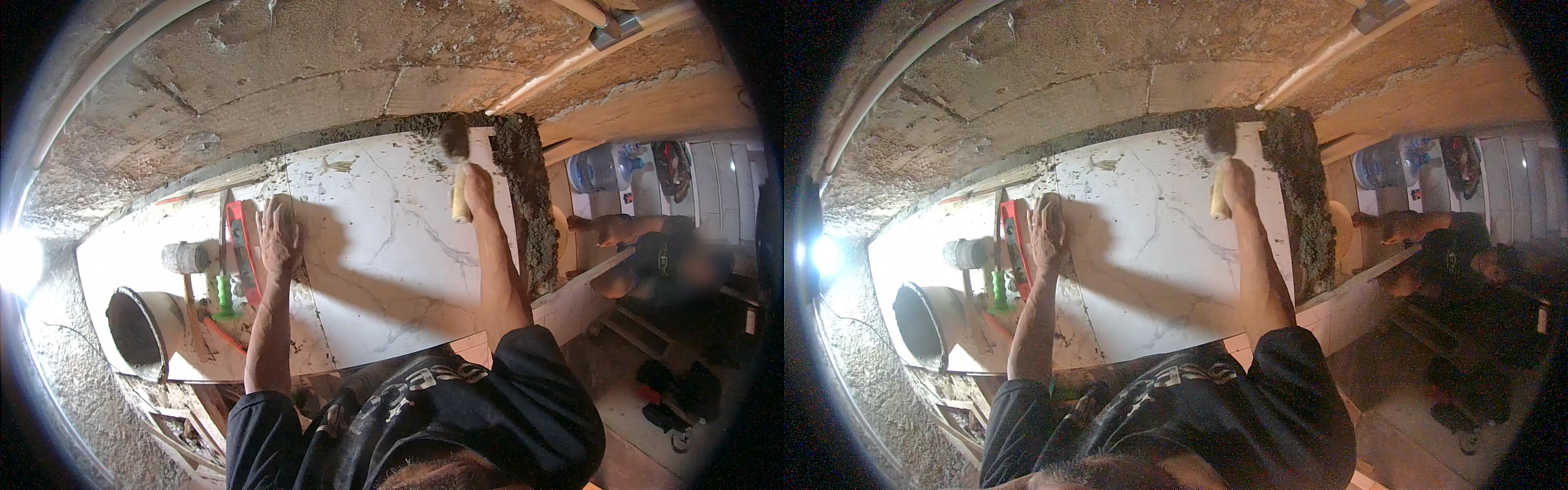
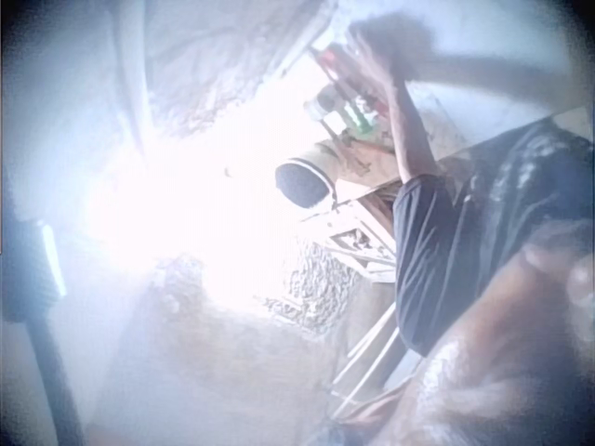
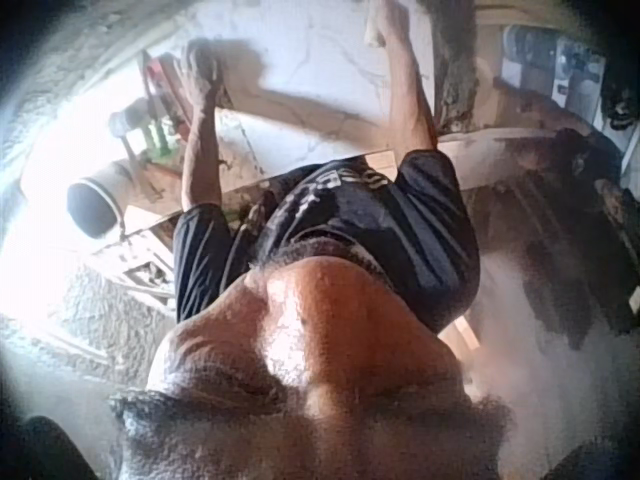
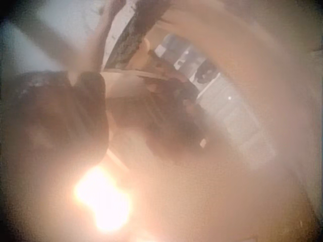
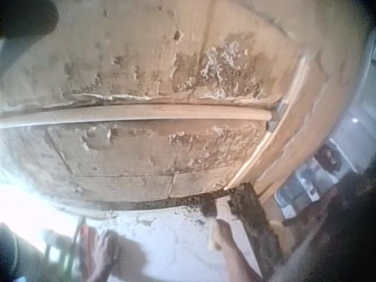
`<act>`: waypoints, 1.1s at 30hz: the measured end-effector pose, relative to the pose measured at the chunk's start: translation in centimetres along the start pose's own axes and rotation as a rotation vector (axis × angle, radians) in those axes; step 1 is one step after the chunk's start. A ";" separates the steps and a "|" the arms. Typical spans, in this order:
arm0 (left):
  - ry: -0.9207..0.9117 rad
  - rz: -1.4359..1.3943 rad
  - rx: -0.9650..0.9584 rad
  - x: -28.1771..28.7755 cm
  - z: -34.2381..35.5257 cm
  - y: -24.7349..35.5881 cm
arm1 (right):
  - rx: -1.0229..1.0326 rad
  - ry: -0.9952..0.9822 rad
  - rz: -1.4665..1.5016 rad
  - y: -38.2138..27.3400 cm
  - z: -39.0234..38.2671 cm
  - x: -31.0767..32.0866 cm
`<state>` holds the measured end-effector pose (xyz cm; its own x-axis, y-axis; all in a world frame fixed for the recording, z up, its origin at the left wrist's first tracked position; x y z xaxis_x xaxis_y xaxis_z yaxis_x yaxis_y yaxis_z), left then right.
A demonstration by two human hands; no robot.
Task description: The person applies mortar to the edge of a countertop using a trowel and taps a tile into place with a rubber mallet.
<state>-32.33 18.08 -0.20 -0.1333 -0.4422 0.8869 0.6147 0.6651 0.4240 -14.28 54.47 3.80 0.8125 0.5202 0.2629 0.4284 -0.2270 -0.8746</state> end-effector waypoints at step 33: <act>-0.029 0.002 0.026 0.0 0.1 -0.3 | -0.228 -0.210 0.107 1.2 -5.0 -12.4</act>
<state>-32.59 17.95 -0.27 -0.1548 -0.4240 0.8924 0.5944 0.6815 0.4269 -21.86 43.64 1.53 0.7687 0.6364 0.0640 0.4418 -0.4560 -0.7725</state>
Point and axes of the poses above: each hand's wrist, its own z-axis towards the middle knuckle, its own x-axis out of the back of the hand, y = z × x, the point moved 2 cm from there along z, towards the middle knuckle, and after that the axes turned 1 degree about y, right-handed, at the moved point
